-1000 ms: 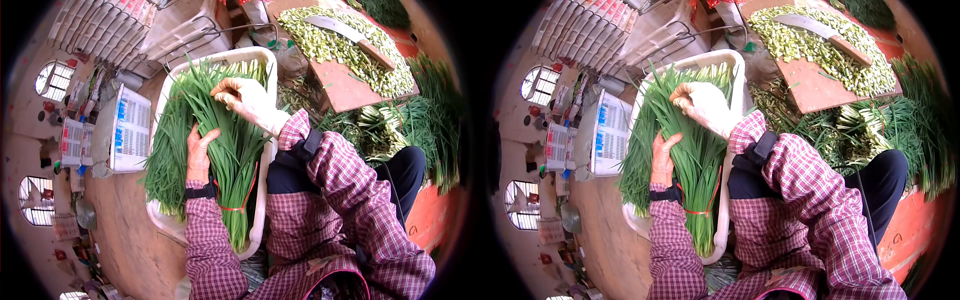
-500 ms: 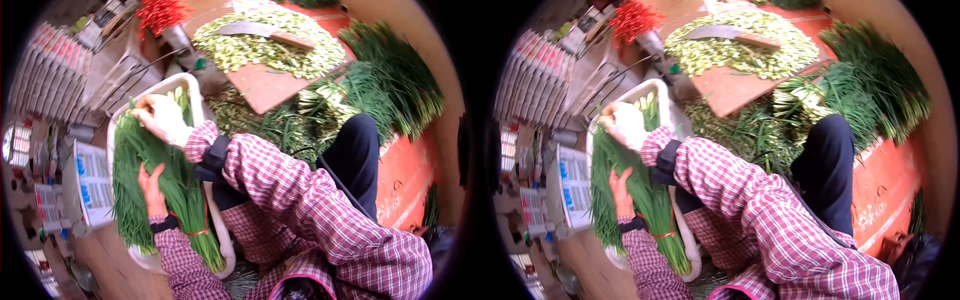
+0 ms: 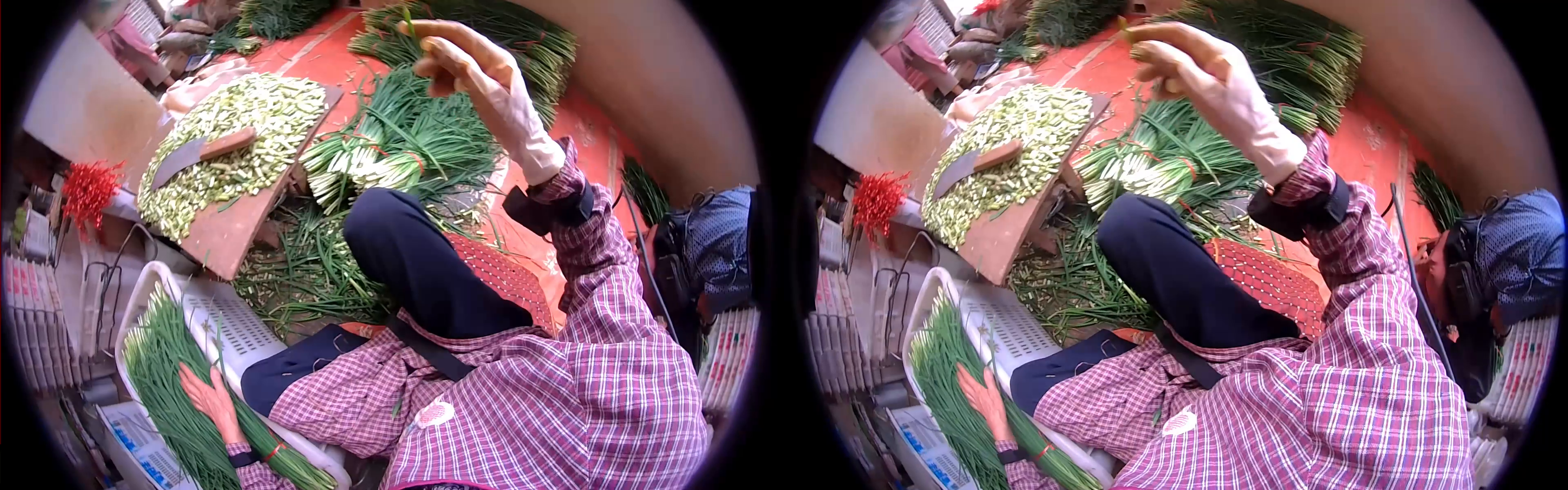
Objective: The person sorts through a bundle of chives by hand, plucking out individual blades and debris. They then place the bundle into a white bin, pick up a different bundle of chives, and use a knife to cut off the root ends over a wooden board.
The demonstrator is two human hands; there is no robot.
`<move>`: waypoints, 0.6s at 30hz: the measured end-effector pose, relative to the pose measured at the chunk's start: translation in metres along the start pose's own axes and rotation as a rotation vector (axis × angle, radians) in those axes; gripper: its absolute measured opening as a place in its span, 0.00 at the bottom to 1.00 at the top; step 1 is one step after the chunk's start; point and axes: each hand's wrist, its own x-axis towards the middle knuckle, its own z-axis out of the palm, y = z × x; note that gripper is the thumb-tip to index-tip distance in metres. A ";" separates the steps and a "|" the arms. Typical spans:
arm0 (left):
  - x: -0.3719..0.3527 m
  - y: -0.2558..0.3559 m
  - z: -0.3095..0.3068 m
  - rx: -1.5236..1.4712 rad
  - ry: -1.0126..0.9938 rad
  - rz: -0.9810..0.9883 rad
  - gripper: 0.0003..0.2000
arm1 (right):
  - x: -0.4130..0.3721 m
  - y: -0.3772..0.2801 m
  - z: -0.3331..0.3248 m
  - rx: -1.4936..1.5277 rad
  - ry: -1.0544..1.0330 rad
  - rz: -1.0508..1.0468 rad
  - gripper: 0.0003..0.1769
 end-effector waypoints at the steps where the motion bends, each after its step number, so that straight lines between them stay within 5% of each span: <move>1: 0.006 -0.006 0.002 0.005 -0.006 0.030 0.38 | -0.020 0.019 -0.033 -0.028 0.067 0.134 0.19; 2: 0.013 -0.013 0.005 0.010 -0.008 0.054 0.37 | -0.044 0.036 -0.062 -0.041 0.171 0.349 0.21; 6: 0.053 -0.033 0.014 0.184 -0.153 -0.050 0.37 | -0.168 0.136 -0.147 -0.133 0.358 0.661 0.19; 8: 0.060 0.014 -0.008 0.023 -0.229 -0.240 0.36 | -0.236 0.181 -0.162 -0.121 0.387 0.816 0.17; 10: 0.098 -0.033 0.022 -0.395 -0.172 -0.175 0.35 | -0.273 0.188 -0.161 -0.234 0.335 0.932 0.18; 12: 0.098 0.010 0.001 -0.739 -0.276 -0.238 0.35 | -0.285 0.186 -0.159 -0.156 0.331 1.044 0.18; 16: 0.092 0.066 -0.020 -0.715 -0.305 -0.119 0.36 | -0.299 0.228 -0.181 -0.234 0.240 1.017 0.19; 18: 0.095 0.070 -0.008 -0.585 -0.298 -0.151 0.36 | -0.277 0.238 -0.194 -0.713 0.041 0.871 0.19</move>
